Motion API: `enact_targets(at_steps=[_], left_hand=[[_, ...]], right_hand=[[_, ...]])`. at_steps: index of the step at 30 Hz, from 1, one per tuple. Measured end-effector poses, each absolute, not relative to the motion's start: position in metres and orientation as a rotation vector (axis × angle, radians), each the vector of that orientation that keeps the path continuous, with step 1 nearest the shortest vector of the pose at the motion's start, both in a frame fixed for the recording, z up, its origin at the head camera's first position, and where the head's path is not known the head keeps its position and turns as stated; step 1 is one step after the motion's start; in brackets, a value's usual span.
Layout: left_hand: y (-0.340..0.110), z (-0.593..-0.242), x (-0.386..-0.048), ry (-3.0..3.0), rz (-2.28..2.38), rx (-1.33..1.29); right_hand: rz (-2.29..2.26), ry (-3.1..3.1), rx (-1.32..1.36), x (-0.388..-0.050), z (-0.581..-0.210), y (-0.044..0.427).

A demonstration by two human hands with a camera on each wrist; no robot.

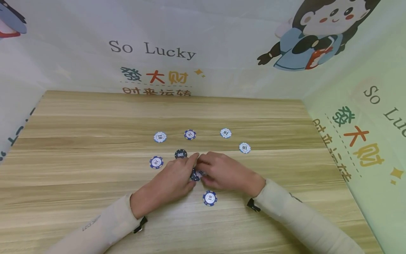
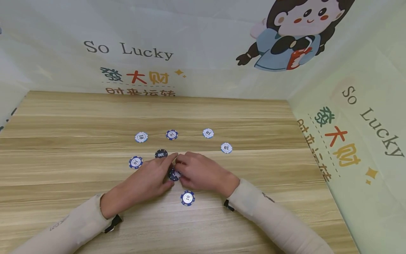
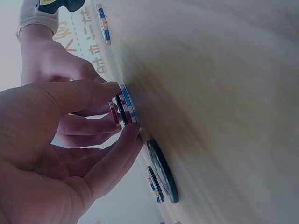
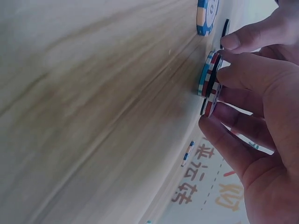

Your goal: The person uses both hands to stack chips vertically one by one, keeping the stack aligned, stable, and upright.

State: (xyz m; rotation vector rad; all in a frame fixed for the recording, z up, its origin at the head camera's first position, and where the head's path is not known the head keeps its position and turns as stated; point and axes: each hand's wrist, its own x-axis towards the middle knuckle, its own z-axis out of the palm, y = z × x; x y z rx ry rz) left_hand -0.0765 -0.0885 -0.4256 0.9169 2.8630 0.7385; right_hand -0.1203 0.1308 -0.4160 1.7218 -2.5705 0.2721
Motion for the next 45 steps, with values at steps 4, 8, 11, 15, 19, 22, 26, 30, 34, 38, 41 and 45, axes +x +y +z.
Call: enact_targets(at_steps=[4, 8, 11, 15, 19, 22, 26, 30, 34, 38, 41, 45], left_hand=[[-0.089, -0.425, -0.077, 2.856, 0.749, 0.900], [-0.090, -0.425, -0.076, 2.865, 0.734, 0.901], [-0.091, -0.425, -0.076, 2.866, 0.728, 0.901], [-0.092, -0.425, -0.076, 2.860, 0.728, 0.902], [-0.093, -0.425, -0.077, 2.861, 0.729, 0.911], [-0.093, -0.425, -0.077, 2.862, 0.729, 0.913], [-0.094, -0.425, -0.077, 2.857, 0.734, 0.911], [-0.094, -0.425, -0.077, 2.849, 0.739, 0.908], [-0.093, -0.424, -0.076, 2.843, 0.742, 0.897], [-0.093, -0.424, -0.076, 2.847, 0.738, 0.893], [-0.093, -0.424, -0.076, 2.851, 0.735, 0.898], [-0.093, -0.425, -0.076, 2.854, 0.737, 0.899]], right_hand=[[0.283, -2.571, 1.730, -0.120, -0.417, 0.128], [0.294, -2.572, 1.734, -0.119, -0.419, 0.125], [0.292, -2.571, 1.742, -0.120, -0.419, 0.124], [0.273, -2.561, 1.752, -0.119, -0.420, 0.123], [0.270, -2.548, 1.757, -0.120, -0.421, 0.122], [0.283, -2.545, 1.763, -0.120, -0.422, 0.121], [0.296, -2.543, 1.768, -0.121, -0.423, 0.120], [0.305, -2.539, 1.769, -0.120, -0.424, 0.120], [0.308, -2.534, 1.768, -0.119, -0.423, 0.120], [0.311, -2.537, 1.764, -0.119, -0.422, 0.119], [0.320, -2.544, 1.763, -0.119, -0.422, 0.120], [0.339, -2.551, 1.762, -0.119, -0.423, 0.119]])
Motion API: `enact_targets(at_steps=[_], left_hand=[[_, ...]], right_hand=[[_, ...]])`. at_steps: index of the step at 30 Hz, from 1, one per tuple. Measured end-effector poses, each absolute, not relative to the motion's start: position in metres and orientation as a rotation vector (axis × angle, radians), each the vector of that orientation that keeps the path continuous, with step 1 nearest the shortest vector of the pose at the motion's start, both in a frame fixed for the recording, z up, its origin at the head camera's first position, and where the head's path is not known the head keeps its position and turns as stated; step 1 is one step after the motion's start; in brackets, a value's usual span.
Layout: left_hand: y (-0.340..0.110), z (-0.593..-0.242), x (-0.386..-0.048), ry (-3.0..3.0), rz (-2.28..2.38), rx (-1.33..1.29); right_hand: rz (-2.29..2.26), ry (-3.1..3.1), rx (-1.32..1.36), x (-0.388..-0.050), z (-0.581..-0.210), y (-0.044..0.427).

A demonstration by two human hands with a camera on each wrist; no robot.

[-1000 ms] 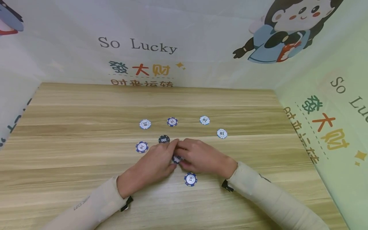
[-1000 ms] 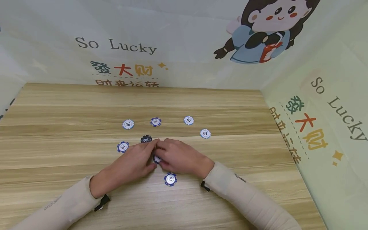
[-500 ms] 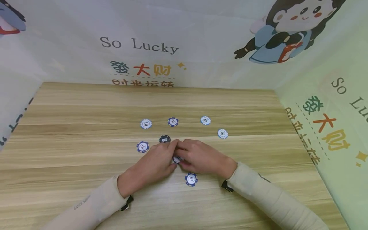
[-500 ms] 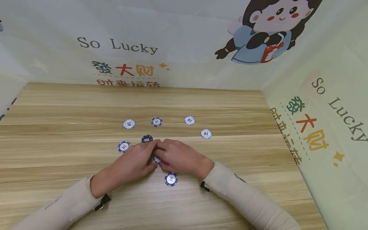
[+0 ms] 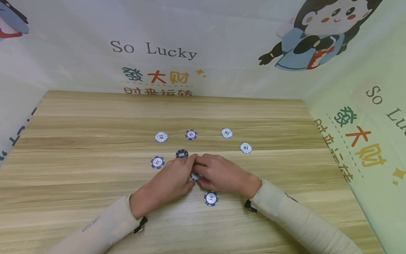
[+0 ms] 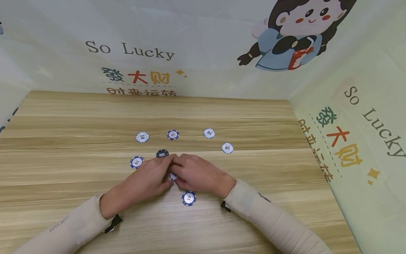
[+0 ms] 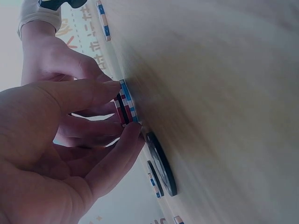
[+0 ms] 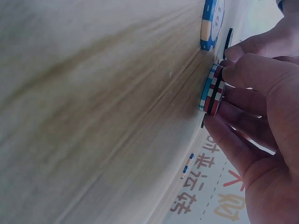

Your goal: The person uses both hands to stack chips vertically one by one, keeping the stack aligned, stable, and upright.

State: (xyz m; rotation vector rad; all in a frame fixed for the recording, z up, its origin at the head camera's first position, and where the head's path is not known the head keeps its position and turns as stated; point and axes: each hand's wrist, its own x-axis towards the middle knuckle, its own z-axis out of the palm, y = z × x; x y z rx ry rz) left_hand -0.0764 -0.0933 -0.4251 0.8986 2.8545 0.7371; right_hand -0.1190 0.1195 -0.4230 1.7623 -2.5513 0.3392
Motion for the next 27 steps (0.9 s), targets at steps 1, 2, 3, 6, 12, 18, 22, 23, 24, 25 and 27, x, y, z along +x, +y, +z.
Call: enact_targets(at_steps=[1, 2, 3, 6, 12, 18, 22, 23, 24, 25, 27], left_hand=[[-0.093, -0.425, -0.077, 2.856, 0.738, 0.898], [-0.093, -0.425, -0.077, 2.857, 0.738, 0.897], [-0.093, -0.425, -0.077, 2.856, 0.739, 0.895], [-0.093, -0.425, -0.077, 2.856, 0.738, 0.890], [-0.093, -0.426, -0.078, 2.885, 0.727, 0.919], [-0.093, -0.427, -0.078, 2.931, 0.710, 0.979], [-0.093, -0.427, -0.079, 2.924, 0.697, 0.961], [-0.093, -0.427, -0.080, 2.922, 0.694, 0.956], [-0.093, -0.427, -0.080, 2.920, 0.690, 0.953], [-0.093, -0.427, -0.080, 2.922, 0.684, 0.957], [-0.093, -0.427, -0.081, 2.928, 0.671, 0.972]], right_hand=[[0.340, -2.552, 1.761, -0.119, -0.423, 0.119], [0.342, -2.553, 1.759, -0.119, -0.423, 0.119], [0.345, -2.553, 1.758, -0.119, -0.423, 0.119], [0.340, -2.554, 1.755, -0.119, -0.423, 0.119], [0.337, -2.551, 1.727, -0.118, -0.421, 0.122], [0.359, -2.456, 1.669, -0.117, -0.417, 0.131], [0.371, -2.378, 1.665, -0.116, -0.414, 0.138], [0.366, -2.366, 1.666, -0.116, -0.413, 0.140], [0.364, -2.360, 1.669, -0.115, -0.413, 0.141], [0.358, -2.357, 1.674, -0.115, -0.412, 0.143], [0.347, -2.364, 1.690, -0.113, -0.411, 0.146]])
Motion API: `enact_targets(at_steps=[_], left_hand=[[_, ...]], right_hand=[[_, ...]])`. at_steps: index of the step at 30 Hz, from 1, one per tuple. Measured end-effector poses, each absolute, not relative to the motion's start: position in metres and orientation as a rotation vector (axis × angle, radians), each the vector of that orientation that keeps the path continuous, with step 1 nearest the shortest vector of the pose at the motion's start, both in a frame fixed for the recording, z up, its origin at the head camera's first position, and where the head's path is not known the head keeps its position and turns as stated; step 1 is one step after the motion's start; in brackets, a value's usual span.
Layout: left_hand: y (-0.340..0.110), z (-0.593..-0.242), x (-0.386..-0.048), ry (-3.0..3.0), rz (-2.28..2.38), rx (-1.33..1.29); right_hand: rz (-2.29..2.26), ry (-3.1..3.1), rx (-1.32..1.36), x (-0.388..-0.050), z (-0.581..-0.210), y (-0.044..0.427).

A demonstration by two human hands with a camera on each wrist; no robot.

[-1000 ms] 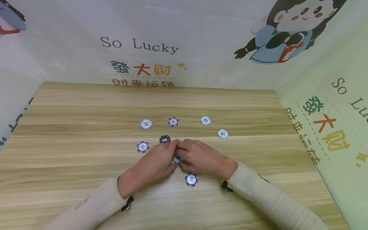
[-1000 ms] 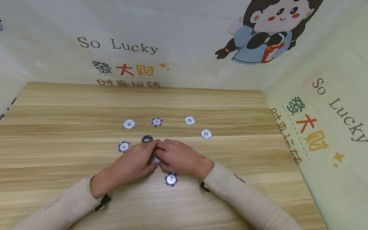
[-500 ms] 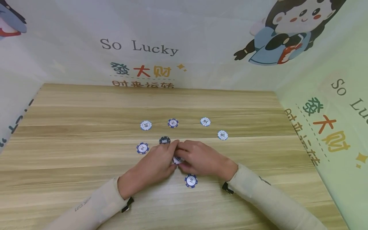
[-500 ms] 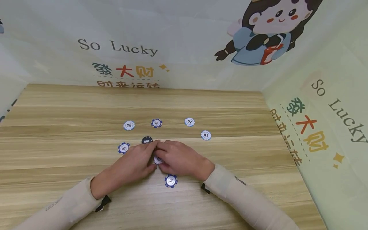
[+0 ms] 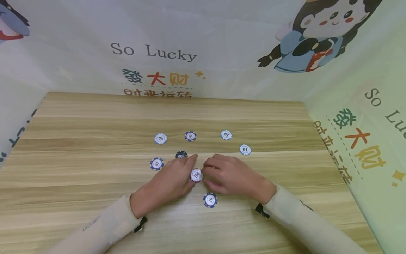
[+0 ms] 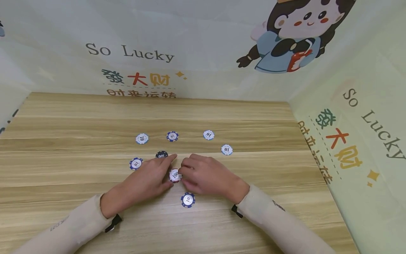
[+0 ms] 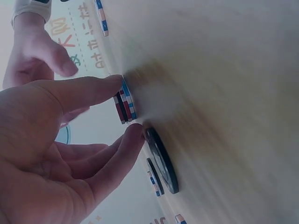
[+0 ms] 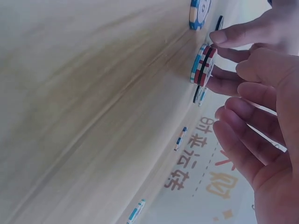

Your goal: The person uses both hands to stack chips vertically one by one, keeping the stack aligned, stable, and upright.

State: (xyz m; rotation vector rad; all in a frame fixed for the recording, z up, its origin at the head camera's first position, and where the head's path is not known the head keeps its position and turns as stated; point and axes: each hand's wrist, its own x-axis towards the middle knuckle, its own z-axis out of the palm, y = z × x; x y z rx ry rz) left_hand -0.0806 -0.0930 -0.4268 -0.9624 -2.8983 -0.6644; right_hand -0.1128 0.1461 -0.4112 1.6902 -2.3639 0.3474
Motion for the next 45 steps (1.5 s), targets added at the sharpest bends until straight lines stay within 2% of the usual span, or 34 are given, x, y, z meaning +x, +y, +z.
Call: enact_targets(at_steps=[25, 45], left_hand=[[-0.092, -0.425, -0.086, -2.955, -0.534, -0.968], [-0.091, -0.424, -0.086, -2.937, -0.541, -0.966]], right_hand=[[0.316, -2.526, 2.015, -0.089, -0.414, 0.156], [0.135, -2.503, 2.069, -0.084, -0.409, 0.149]])
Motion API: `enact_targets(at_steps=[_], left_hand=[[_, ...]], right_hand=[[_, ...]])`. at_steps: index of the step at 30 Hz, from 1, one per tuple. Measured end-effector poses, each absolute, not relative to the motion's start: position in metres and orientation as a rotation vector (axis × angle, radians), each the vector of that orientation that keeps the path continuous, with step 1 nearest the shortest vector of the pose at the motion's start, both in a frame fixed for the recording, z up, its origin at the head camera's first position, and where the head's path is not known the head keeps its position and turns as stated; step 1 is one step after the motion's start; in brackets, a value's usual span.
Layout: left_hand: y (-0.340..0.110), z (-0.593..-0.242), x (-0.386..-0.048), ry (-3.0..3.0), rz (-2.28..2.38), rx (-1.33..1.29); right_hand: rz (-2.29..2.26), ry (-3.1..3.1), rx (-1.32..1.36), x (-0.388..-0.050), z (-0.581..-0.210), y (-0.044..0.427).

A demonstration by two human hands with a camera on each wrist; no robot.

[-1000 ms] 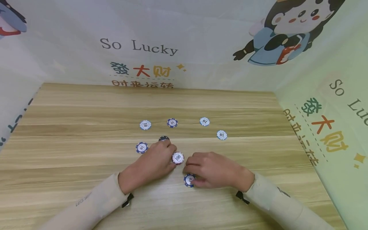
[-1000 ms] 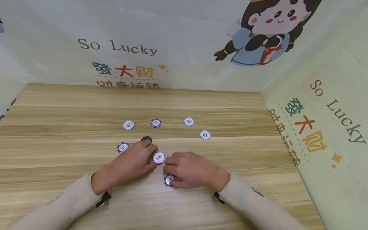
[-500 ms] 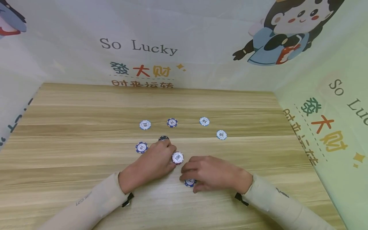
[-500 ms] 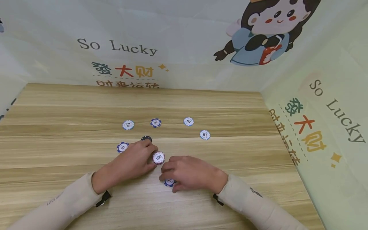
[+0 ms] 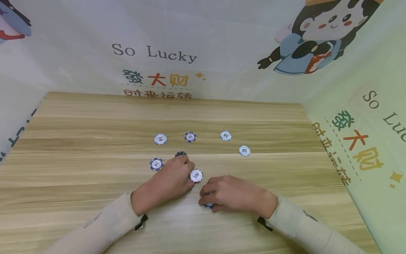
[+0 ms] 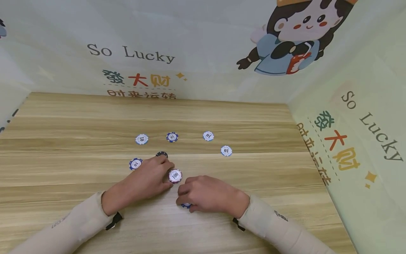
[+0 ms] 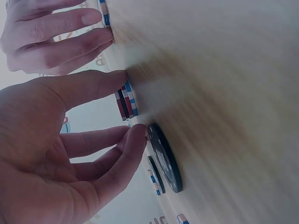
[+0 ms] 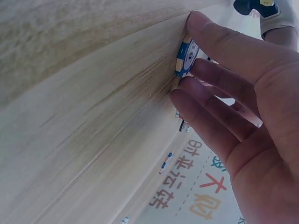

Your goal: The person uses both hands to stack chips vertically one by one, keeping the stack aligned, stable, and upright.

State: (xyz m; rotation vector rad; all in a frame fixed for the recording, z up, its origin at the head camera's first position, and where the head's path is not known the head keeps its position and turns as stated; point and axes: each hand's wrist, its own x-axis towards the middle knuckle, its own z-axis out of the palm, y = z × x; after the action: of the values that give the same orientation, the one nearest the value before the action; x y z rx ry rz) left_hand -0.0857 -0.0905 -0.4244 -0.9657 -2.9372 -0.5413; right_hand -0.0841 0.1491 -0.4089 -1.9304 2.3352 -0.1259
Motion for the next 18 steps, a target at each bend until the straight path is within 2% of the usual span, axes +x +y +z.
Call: enact_targets(at_steps=[18], left_hand=[[-0.0903, -0.4240, -0.0851, -2.928, -0.528, -0.968]], right_hand=[[-0.103, 2.369, -1.977, -0.0810, -0.4096, 0.1467]])
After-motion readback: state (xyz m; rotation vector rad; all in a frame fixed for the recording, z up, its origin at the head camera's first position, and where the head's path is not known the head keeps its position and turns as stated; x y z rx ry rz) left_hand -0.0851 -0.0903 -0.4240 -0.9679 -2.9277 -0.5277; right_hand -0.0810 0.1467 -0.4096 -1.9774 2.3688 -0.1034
